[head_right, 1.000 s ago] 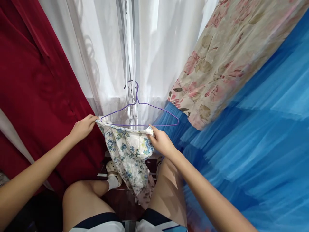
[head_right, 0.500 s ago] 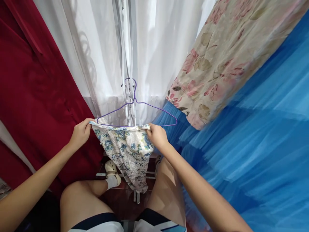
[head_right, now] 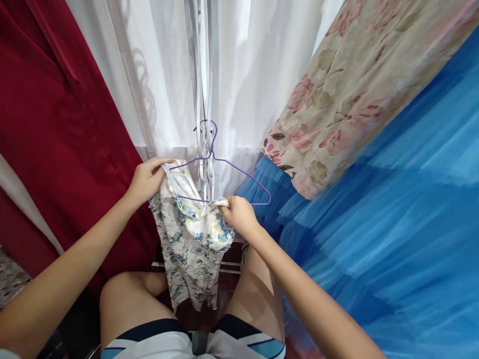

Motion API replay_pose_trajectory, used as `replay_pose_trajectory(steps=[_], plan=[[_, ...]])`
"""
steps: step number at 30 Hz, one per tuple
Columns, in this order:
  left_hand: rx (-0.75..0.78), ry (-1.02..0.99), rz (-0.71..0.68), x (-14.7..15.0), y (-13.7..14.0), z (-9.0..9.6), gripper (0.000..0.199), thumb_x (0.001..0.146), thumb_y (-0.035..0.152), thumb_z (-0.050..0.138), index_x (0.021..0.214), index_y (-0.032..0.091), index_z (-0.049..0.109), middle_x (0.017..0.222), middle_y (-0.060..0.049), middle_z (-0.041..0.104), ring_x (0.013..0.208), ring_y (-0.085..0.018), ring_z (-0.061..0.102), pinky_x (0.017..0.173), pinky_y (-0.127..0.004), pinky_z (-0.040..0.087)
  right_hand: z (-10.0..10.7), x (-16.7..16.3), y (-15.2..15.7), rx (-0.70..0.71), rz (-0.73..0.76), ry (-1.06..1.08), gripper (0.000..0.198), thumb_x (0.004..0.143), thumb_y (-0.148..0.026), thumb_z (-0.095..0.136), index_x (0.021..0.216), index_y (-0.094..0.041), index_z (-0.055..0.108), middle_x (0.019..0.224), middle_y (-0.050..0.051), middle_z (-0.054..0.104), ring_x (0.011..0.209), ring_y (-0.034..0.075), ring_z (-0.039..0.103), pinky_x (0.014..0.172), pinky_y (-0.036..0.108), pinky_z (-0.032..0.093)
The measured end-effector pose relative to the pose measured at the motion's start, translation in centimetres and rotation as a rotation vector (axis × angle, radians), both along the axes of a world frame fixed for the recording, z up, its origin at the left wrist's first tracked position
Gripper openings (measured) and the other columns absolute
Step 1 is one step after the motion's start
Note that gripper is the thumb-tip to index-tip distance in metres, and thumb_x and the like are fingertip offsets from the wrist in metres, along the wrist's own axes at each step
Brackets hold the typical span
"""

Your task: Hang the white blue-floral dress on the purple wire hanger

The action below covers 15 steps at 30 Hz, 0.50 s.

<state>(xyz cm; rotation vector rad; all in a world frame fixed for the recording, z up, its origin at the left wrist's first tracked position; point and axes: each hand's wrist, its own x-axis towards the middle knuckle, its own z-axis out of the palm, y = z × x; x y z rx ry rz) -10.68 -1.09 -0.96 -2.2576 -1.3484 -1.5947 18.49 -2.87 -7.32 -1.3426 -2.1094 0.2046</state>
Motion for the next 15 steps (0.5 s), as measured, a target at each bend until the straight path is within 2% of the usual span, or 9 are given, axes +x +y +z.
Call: replay_pose_trajectory(steps=[2,3,5,7,8,10,12,15], plan=[[-0.017,0.098,0.012,1.1,0.0,0.1,0.035,0.088,0.019,0.051,0.118,0.019,0.069,0.112,-0.005,0.071,0.102,-0.02,0.066,0.092,-0.029,0.048,-0.5,0.6,-0.6,0.035,0.044,0.094,0.021,0.081,-0.021,0.051,0.085,-0.017,0.072,0.069,0.005,0.066,0.061,0.017,0.056,0.058,0.026,0.037],[-0.014,0.109,0.039,1.3,0.0,-0.1,0.034,0.087,0.02,0.053,0.117,0.019,0.069,0.106,-0.005,0.072,0.098,-0.02,0.067,0.09,-0.029,0.048,-0.8,1.2,-1.0,0.067,0.048,0.16,0.03,0.08,-0.018,0.05,0.101,-0.017,0.071,0.073,0.004,0.067,0.06,0.017,0.055,0.058,0.026,0.038],[0.012,0.076,0.089,1.4,0.1,-0.8,0.029,0.086,0.025,0.057,0.11,0.017,0.071,0.093,-0.004,0.072,0.089,-0.019,0.067,0.084,-0.027,0.049,-1.4,2.7,-1.5,0.146,-0.005,0.306,0.058,0.079,-0.016,0.048,0.137,-0.017,0.054,0.072,0.001,0.064,0.053,0.015,0.05,0.055,0.026,0.04],[0.039,0.041,0.101,1.1,0.1,-1.4,0.024,0.086,0.03,0.058,0.101,0.016,0.072,0.084,-0.003,0.071,0.081,-0.018,0.067,0.078,-0.025,0.049,-1.5,4.7,-1.4,0.212,-0.112,0.399,0.077,0.081,-0.018,0.049,0.154,-0.015,0.027,0.064,-0.003,0.058,0.046,0.014,0.042,0.05,0.026,0.038],[0.049,0.038,0.102,1.0,0.1,-1.7,0.024,0.085,0.031,0.059,0.098,0.017,0.073,0.081,-0.002,0.07,0.077,-0.017,0.066,0.075,-0.024,0.048,-1.3,5.7,-1.1,0.231,-0.15,0.411,0.081,0.081,-0.02,0.051,0.156,-0.013,0.02,0.062,-0.004,0.056,0.045,0.014,0.041,0.049,0.026,0.038],[0.06,0.05,0.111,0.9,-0.2,-1.8,0.024,0.085,0.033,0.06,0.097,0.018,0.073,0.076,-0.001,0.068,0.07,-0.015,0.064,0.07,-0.023,0.047,-0.2,7.6,0.1,0.211,-0.152,0.373,0.083,0.081,-0.025,0.056,0.155,-0.01,0.023,0.065,-0.002,0.06,0.049,0.015,0.045,0.052,0.028,0.042],[0.064,0.057,0.148,0.6,-0.3,-1.7,0.024,0.085,0.035,0.06,0.096,0.019,0.074,0.073,0.0,0.066,0.068,-0.015,0.062,0.067,-0.023,0.045,1.6,9.4,1.3,0.118,-0.07,0.31,0.071,0.081,-0.031,0.059,0.147,-0.009,0.043,0.075,0.002,0.068,0.057,0.017,0.053,0.059,0.03,0.047],[0.018,0.035,0.192,-0.7,-0.1,-1.5,0.027,0.086,0.041,0.061,0.098,0.02,0.073,0.081,-0.001,0.069,0.077,-0.017,0.064,0.072,-0.024,0.045,4.7,11.4,1.7,-0.087,0.074,0.287,0.044,0.081,-0.041,0.064,0.112,-0.01,0.072,0.083,0.007,0.073,0.069,0.021,0.062,0.064,0.031,0.051]])
